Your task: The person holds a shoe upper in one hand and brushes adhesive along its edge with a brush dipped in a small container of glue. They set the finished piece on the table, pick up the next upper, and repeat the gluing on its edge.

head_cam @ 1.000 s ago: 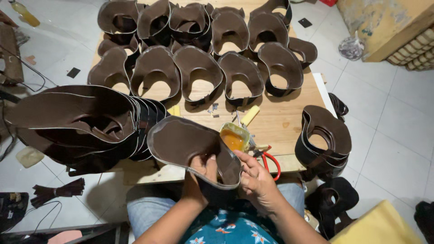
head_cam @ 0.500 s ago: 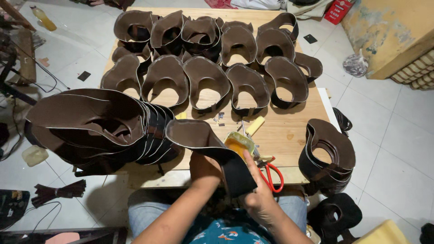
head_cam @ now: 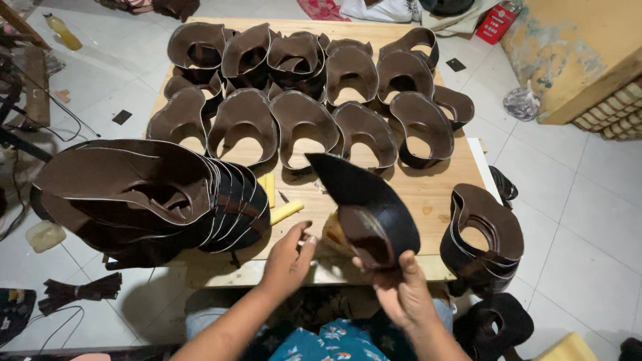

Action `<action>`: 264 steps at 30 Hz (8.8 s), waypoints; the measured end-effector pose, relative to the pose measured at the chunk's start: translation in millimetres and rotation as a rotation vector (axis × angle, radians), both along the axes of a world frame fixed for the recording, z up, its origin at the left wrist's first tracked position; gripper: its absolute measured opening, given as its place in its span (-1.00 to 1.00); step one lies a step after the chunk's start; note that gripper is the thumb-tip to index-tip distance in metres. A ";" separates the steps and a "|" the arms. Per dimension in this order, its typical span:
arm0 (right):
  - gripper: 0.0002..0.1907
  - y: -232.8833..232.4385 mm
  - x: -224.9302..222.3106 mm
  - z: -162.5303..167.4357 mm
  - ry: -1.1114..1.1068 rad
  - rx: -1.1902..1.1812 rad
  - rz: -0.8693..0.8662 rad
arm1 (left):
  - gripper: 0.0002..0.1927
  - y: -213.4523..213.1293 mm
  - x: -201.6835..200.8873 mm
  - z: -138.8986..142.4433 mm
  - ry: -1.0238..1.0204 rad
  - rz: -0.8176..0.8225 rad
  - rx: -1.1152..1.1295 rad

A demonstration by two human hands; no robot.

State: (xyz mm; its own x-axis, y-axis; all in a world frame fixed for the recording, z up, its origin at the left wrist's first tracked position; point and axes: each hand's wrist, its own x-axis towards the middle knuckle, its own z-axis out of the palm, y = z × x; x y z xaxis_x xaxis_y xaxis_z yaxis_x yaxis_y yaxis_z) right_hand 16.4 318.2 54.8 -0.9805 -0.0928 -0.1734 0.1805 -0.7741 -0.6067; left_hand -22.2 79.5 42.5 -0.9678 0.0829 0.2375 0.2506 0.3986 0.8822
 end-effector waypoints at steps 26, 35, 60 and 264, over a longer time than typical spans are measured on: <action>0.04 -20.2 -481.2 80.0 -0.039 0.959 -0.614 | -0.65 -31.5 -89.9 -81.6 -0.343 -0.188 -0.294; 0.44 -68.3 -587.9 98.8 -0.001 1.289 -0.651 | -0.66 -54.7 -143.9 -100.6 -0.422 -0.140 -0.289; -0.51 134.5 -145.0 86.2 0.102 1.555 -0.030 | -0.77 -16.0 -52.0 -55.1 -0.239 -0.044 -0.431; -0.86 -40.1 16.9 78.3 0.704 1.582 0.167 | -0.63 -6.3 62.3 -21.2 -0.288 -0.117 0.693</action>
State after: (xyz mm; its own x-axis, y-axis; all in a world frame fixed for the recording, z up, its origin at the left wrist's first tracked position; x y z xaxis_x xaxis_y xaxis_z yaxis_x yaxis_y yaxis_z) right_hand 33.3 278.1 133.1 -0.9005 -0.3687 0.2307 -0.4190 0.5931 -0.6875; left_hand 40.1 73.2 21.3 -0.9935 0.1129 0.0118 -0.0212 -0.2861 0.9580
